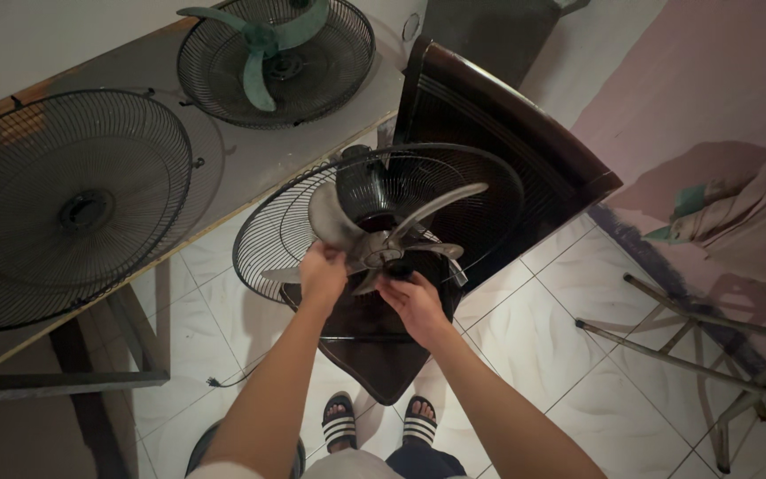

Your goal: The person disassembles a standing electric fan by removing the front grille, fan blades, and rear grille, then reassembles the components in reverse order. The person handles the fan parts by hand and places them on a nearby table during disassembly.

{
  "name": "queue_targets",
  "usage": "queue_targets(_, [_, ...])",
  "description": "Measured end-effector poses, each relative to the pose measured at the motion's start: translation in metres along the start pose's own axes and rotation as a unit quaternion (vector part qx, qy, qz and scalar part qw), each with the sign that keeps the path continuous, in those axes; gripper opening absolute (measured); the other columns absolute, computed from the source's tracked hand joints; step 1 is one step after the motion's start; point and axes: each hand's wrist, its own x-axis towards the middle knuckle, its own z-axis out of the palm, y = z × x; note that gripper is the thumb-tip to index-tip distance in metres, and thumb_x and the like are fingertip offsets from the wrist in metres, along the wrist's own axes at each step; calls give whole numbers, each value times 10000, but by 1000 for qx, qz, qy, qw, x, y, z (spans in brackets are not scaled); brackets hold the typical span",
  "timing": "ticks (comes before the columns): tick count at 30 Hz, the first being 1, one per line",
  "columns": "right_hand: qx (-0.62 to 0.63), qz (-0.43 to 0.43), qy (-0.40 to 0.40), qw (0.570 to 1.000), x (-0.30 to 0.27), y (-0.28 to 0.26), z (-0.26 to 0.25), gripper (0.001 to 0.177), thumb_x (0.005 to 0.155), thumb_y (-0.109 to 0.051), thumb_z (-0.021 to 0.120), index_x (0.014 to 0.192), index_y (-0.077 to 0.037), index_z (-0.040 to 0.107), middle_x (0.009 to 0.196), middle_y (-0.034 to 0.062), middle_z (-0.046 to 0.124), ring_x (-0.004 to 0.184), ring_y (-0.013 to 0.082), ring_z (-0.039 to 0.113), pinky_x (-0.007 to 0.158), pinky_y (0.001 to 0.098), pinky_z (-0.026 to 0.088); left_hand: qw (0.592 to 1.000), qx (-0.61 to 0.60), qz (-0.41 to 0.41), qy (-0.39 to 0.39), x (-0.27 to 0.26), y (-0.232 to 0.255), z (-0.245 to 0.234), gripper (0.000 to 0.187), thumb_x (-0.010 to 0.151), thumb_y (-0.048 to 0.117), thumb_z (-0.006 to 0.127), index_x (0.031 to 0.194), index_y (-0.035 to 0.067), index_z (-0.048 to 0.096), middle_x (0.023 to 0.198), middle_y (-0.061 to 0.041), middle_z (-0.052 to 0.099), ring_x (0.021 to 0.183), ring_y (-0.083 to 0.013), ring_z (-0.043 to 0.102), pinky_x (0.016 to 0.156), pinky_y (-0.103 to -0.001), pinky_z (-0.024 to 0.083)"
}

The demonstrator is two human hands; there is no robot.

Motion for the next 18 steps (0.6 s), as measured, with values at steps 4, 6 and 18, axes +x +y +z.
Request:
queue_targets(4, [50,-6,-59,997,-10,-16,14,367,917,-41,489,1274,14,561,1249,180,669,1195,317,647,1086,437,482,999,42,27,-4,-9,-20,6,251,900,116,694,1120,-4,710,975,-132,747,817,-208,689,694,-359,539])
queue_targets(6, [103,4,-87,991,-15,-20,20,344,971,-122,479,1267,33,563,1231,211,673,1180,324,654,1093,430,484,982,-27,-147,-115,-24,-21,4,268,932,157,658,1153,15,710,988,-91,739,809,-203,707,665,-367,564])
queue_targets(18, [-191,86,-39,977,-4,-7,42,273,1022,-220,582,1205,-33,658,1041,69,709,922,183,675,855,370,547,928,144,343,4,-91,15,-26,654,723,130,772,1335,0,584,1278,-211,623,1174,-420,618,986,-443,522])
